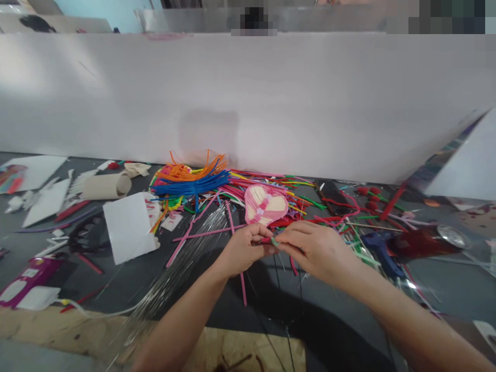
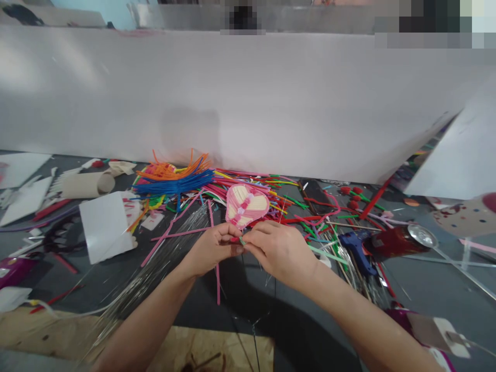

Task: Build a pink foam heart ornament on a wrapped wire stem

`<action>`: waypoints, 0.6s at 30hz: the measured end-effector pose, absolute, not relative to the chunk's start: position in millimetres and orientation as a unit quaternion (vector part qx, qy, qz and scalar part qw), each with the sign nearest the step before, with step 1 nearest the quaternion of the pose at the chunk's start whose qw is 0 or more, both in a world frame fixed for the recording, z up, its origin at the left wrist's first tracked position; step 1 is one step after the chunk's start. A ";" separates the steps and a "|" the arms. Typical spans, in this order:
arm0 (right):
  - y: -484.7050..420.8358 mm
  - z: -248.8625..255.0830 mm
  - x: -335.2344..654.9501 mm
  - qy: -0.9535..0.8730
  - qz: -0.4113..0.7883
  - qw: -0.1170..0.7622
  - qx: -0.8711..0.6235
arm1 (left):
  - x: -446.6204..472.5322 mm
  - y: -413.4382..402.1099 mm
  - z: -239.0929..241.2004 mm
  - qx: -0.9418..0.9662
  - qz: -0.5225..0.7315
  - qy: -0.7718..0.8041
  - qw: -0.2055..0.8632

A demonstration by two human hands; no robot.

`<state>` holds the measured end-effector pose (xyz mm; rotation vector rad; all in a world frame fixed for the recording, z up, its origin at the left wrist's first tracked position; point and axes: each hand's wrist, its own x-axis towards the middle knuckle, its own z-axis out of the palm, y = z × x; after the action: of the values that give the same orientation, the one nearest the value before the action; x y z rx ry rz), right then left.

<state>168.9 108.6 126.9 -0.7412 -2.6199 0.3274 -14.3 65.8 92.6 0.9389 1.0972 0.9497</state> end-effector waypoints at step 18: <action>100.9 127.0 166.3 -0.939 0.115 0.244 -0.214 | -15.7 70.7 86.1 0.329 0.438 0.440 0.711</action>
<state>166.3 100.9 127.0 -0.5850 -2.5630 0.3152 -15.7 70.7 86.1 0.7308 0.9762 0.9709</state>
